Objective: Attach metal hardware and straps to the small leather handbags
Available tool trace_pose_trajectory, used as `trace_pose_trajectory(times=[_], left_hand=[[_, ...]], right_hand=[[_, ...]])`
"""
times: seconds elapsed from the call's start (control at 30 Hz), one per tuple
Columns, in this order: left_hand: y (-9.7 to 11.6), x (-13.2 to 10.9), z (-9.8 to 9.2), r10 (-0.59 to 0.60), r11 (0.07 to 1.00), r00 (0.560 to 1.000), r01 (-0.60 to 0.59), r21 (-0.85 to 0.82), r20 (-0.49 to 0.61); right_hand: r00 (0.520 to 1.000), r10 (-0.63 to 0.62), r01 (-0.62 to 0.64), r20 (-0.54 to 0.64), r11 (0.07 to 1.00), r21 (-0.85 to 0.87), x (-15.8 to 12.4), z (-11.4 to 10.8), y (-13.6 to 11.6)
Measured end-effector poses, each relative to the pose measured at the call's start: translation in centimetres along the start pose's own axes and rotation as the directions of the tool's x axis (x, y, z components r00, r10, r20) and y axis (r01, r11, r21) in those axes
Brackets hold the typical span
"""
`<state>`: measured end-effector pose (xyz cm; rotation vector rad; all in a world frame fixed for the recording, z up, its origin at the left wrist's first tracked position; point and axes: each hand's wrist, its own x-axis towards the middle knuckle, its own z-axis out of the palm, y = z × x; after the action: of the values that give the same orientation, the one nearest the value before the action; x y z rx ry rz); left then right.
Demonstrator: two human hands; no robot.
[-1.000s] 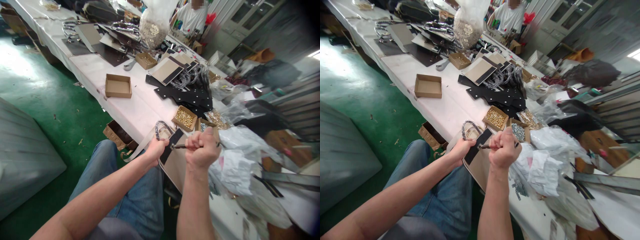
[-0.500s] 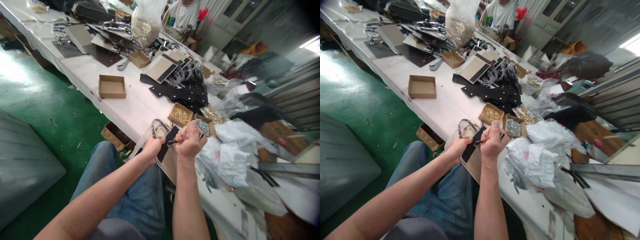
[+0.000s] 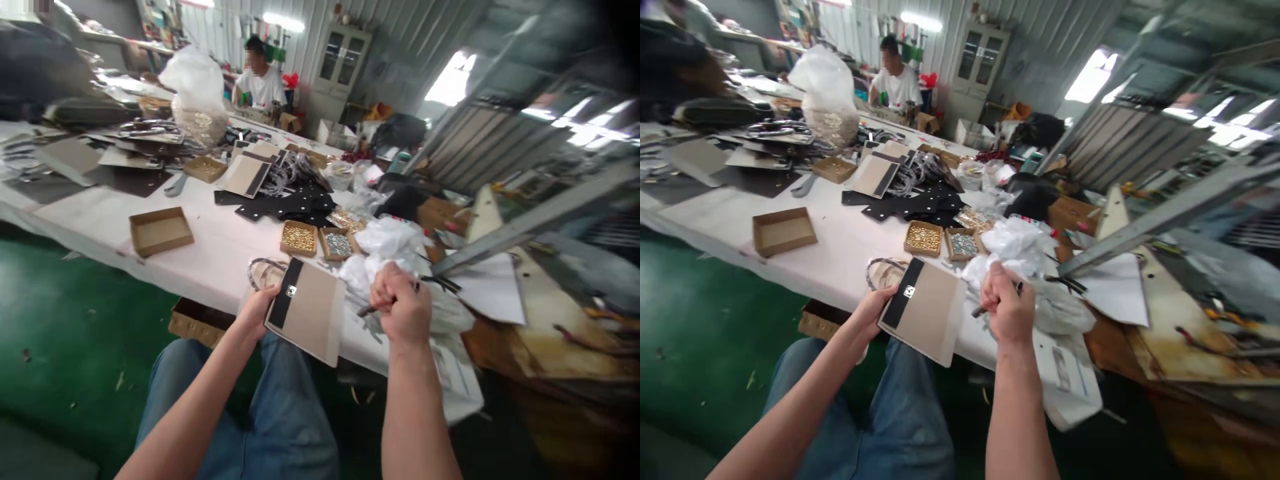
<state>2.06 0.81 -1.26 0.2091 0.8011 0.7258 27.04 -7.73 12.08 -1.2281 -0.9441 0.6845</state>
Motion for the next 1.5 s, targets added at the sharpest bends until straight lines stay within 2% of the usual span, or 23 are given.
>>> trace_pose_trajectory(times=[0.03, 0.07, 0.13, 0.2, 0.3, 0.4, 0.53, 0.67, 0.77, 0.9, 1.0, 1.1, 1.2, 1.27, 1.33, 1.37, 1.43, 1.47, 1.5], left_hand=[[0.0, 0.0, 0.0, -0.007, 1.000, 1.000, 0.006, 0.026, 0.022], [0.1, 0.1, 0.1, -0.013, 0.999, 0.999, 0.010, 0.049, 0.047], [0.2, 0.1, 0.0, -0.027, 0.996, 0.995, 0.018, 0.091, 0.094], [0.3, -0.1, 0.0, -0.026, 0.992, 0.992, 0.010, 0.123, 0.126], [0.9, -1.1, 0.2, 0.000, 0.984, 0.988, -0.028, 0.178, 0.154], [1.6, -2.6, 0.8, 0.027, 0.971, 0.985, -0.067, 0.231, 0.171], [2.5, -5.0, 0.6, 0.059, 0.952, 0.977, -0.118, 0.282, 0.207], [2.5, -7.0, -0.6, 0.104, 0.939, 0.975, -0.161, 0.303, 0.194], [2.5, -7.7, -1.2, 0.162, 0.925, 0.974, -0.206, 0.319, 0.159], [2.8, -8.2, -0.9, 0.220, 0.900, 0.961, -0.265, 0.346, 0.166], [3.0, -8.4, -0.5, 0.227, 0.876, 0.955, -0.286, 0.388, 0.190], [2.8, -8.7, 0.0, 0.256, 0.826, 0.945, -0.324, 0.462, 0.204], [2.5, -9.7, 1.2, 0.300, 0.738, 0.921, -0.390, 0.551, 0.249], [2.4, -11.0, 2.4, 0.330, 0.654, 0.879, -0.476, 0.587, 0.345], [2.6, -12.8, 3.6, 0.357, 0.515, 0.800, -0.599, 0.613, 0.482], [2.8, -13.8, 4.0, 0.364, 0.423, 0.755, -0.656, 0.625, 0.546], [3.2, -15.5, 4.3, 0.346, 0.232, 0.684, -0.726, 0.647, 0.643], [3.4, -16.2, 4.1, 0.332, 0.143, 0.655, -0.746, 0.651, 0.678], [3.5, -16.7, 3.7, 0.317, 0.058, 0.629, -0.760, 0.648, 0.710]], right_hand=[[0.998, -0.065, 0.058, -0.025, 0.973, -0.223, -1.2, -2.7, -0.2], [0.990, -0.136, 0.106, -0.034, 0.888, -0.448, -2.3, -5.3, -0.1], [0.967, -0.253, 0.172, 0.014, 0.615, -0.770, -4.1, -10.4, 1.0], [0.951, -0.297, 0.207, 0.083, 0.416, -0.885, -5.2, -14.7, 2.9], [0.947, -0.277, 0.240, 0.161, 0.279, -0.930, -5.9, -19.2, 6.1], [0.946, -0.236, 0.278, 0.222, 0.241, -0.930, -5.8, -21.4, 8.9], [0.914, -0.276, 0.369, 0.297, 0.262, -0.892, -5.1, -23.1, 12.0], [0.909, -0.285, 0.381, 0.305, 0.268, -0.885, -4.6, -24.0, 14.5], [0.912, -0.305, 0.370, 0.276, 0.315, -0.874, -4.7, -24.3, 15.0], [0.888, -0.395, 0.371, 0.236, 0.311, -0.875, -5.2, -23.7, 14.0], [0.860, -0.476, 0.355, 0.185, 0.297, -0.887, -5.9, -21.3, 12.4], [0.870, -0.461, 0.367, 0.172, 0.375, -0.851, -6.2, -16.2, 10.2], [0.905, -0.333, 0.403, 0.265, 0.474, -0.782, -5.1, -10.0, 7.5], [0.908, -0.198, 0.415, 0.368, 0.539, -0.733, -3.6, -6.5, 5.6], [0.858, -0.014, 0.392, 0.514, 0.665, -0.636, -1.9, -4.0, 3.8], [0.801, 0.088, 0.347, 0.593, 0.738, -0.579, -1.3, -3.2, 3.0], [0.657, 0.235, 0.212, 0.716, 0.854, -0.475, -0.6, -1.8, 1.8], [0.607, 0.266, 0.139, 0.749, 0.892, -0.430, -0.5, -1.2, 1.6], [0.586, 0.275, 0.073, 0.763, 0.919, -0.388, -0.8, -0.6, 1.5]])
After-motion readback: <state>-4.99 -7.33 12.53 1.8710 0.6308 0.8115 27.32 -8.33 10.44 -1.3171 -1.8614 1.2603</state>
